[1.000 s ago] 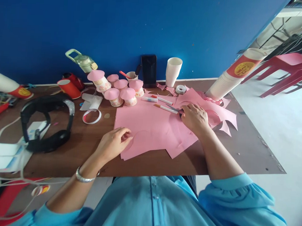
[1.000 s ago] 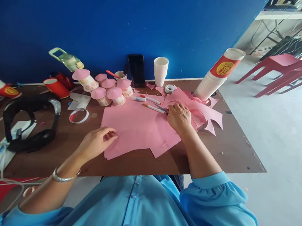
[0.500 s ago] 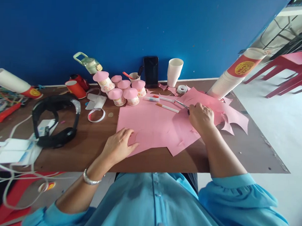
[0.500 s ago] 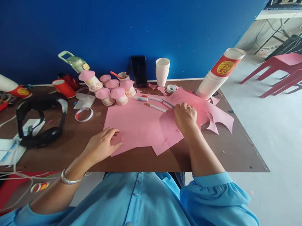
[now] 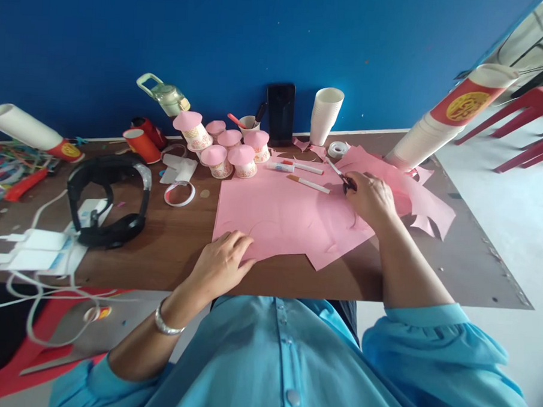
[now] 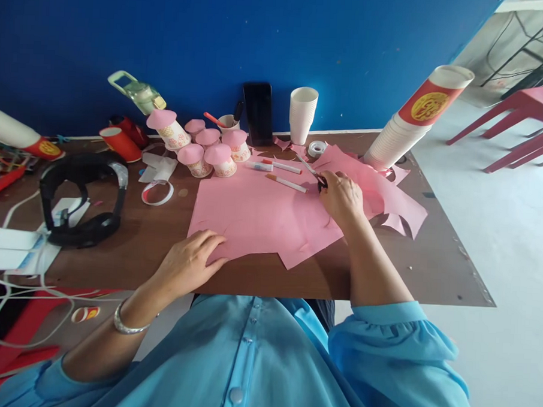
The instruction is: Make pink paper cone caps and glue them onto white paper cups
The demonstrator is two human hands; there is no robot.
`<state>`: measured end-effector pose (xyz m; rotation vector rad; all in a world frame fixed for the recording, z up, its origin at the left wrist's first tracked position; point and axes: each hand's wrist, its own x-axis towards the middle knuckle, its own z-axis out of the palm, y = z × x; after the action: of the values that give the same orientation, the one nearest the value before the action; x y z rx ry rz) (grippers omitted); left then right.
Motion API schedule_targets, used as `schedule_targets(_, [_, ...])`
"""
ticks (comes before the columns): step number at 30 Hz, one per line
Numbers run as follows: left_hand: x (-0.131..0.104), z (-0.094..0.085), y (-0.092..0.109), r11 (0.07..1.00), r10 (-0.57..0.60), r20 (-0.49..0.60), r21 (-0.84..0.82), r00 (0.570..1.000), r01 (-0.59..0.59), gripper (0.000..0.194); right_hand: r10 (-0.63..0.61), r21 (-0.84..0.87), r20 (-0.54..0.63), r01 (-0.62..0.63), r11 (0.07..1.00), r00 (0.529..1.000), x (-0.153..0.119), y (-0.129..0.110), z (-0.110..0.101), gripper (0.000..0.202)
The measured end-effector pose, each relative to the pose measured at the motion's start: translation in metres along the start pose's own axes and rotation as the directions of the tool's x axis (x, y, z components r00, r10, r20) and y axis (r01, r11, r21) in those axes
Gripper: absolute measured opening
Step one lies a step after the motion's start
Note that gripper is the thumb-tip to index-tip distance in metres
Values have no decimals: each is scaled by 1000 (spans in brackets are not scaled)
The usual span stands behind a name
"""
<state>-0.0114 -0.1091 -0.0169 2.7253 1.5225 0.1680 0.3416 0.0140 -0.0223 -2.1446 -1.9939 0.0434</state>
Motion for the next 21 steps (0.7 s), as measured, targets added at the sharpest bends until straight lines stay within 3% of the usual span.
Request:
schedule_targets(3, [-1, -2, -1, 999, -38, 8, 11, 999, 38, 37, 65, 218, -70, -49, 975, 995, 6, 4, 6, 44])
schedule_targets(5, [0, -5, 0, 997, -75, 51, 22, 996, 74, 35, 90, 442, -118, -29, 897, 989, 10, 5, 12, 39])
schedule_targets(8, [4, -8, 1, 992, -126, 155, 47, 980, 120, 29, 56, 779, -195, 120, 615, 979, 13, 0, 21, 29])
schedule_targets(10, [7, -8, 1, 991, -132, 205, 64, 970, 121, 25, 48, 892, -223, 185, 413, 974, 13, -6, 25, 30])
schedule_targets(13, [10, -8, 0, 995, -84, 201, 78, 976, 69, 20, 43, 941, -208, 188, 280, 977, 9, -15, 24, 37])
schedule_targets(16, [13, -12, -2, 996, -9, 83, 84, 997, 2, 19, 0, 935, -198, 189, 299, 980, -3, -27, 10, 40])
schedule_targets(18, [16, -20, -3, 997, 24, -20, 73, 1000, -23, 21, -49, 893, -236, 237, 383, 970, -16, -38, -4, 40])
schedule_targets(21, [24, -36, -3, 998, 18, -147, 56, 989, -10, 20, -232, 761, -287, 369, 534, 929, -44, -58, -26, 37])
